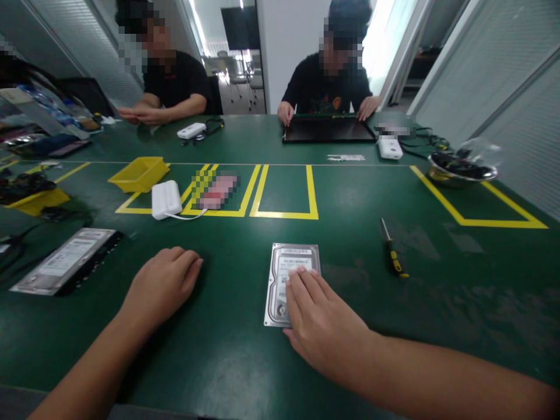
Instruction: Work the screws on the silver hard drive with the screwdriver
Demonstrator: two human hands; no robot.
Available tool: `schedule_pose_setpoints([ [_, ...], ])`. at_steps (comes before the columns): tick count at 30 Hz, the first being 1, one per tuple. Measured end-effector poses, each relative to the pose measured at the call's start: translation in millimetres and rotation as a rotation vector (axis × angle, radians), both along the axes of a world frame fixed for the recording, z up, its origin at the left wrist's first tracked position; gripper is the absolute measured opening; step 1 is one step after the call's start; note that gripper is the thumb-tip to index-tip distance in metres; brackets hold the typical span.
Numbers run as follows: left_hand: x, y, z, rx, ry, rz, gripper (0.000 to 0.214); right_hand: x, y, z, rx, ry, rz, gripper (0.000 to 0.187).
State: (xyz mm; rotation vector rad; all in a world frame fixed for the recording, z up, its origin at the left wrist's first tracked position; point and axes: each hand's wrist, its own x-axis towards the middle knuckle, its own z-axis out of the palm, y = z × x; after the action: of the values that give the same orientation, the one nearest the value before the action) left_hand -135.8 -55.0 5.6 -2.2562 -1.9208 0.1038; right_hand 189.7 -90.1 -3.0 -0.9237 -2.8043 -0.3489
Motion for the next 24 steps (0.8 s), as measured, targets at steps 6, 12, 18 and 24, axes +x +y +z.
schedule_pose_setpoints([
  [6,-52,-15,2.3,0.03,0.223,0.283,0.053,1,0,0.1,-0.027,0.01,0.002,0.058],
  [12,-89,-35,18.6,0.061,0.419,0.375,0.052,3,0,2.8,-0.03,0.003,-0.006,0.056],
  [18,-115,-33,10.6,0.083,0.453,0.379,0.048,6,2,4.2,-0.033,-0.011,-0.049,0.057],
  [24,-126,-13,21.5,-0.035,0.47,0.371,0.056,7,5,7.9,-0.053,-0.011,-0.053,0.056],
])
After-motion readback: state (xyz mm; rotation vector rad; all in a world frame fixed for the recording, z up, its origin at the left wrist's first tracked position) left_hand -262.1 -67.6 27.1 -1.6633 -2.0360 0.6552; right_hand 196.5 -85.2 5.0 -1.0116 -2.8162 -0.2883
